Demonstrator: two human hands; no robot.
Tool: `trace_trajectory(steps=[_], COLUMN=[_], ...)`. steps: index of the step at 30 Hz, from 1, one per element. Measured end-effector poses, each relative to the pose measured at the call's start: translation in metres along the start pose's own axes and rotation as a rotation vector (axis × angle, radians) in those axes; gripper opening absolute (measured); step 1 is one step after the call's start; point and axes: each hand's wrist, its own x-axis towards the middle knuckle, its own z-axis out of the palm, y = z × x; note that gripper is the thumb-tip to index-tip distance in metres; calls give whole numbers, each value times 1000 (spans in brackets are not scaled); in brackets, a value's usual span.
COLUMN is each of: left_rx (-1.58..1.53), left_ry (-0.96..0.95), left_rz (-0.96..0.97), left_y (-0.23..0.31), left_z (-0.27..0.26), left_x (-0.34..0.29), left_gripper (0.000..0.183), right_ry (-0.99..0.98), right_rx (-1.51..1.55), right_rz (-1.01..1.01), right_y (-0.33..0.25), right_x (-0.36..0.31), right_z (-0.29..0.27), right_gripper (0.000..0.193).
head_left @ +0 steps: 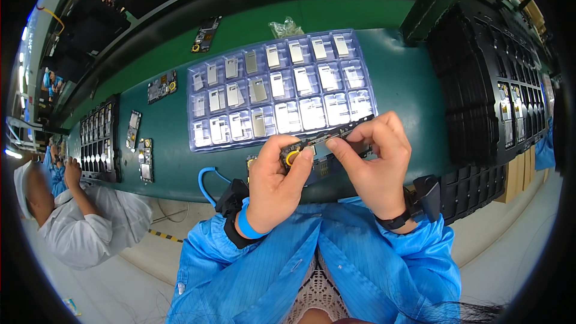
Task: Assembling and inspecting circuit boards on a manufacturing production line.
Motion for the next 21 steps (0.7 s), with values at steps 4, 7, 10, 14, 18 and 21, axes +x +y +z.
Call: trace_trajectory(steps=[4, 7, 10, 14, 18, 21], left_rx=[26, 55, -11, 3, 47, 39], left_ry=[-17, -31, -30, -21, 37, 63], left_rz=[-26, 21, 30, 40, 31, 66], left_y=[1, -1, 1, 1, 1, 0], left_z=[-3, -5, -2, -2, 1, 4], left_x=[1, 4, 6, 6, 4, 3], left_gripper=[10, 12, 12, 13, 12, 13], right_ry=[88, -242, -204, 8, -5, 25], right_rx=[-133, 569, 456, 54, -116, -136], right_rz=[-101, 394, 232, -63, -116, -133], right_y=[6, 15, 21, 4, 1, -1], right_x=[11, 8, 8, 4, -2, -3], right_z=[-1, -1, -2, -5, 3, 7], right_gripper=[29, 31, 30, 25, 20, 17])
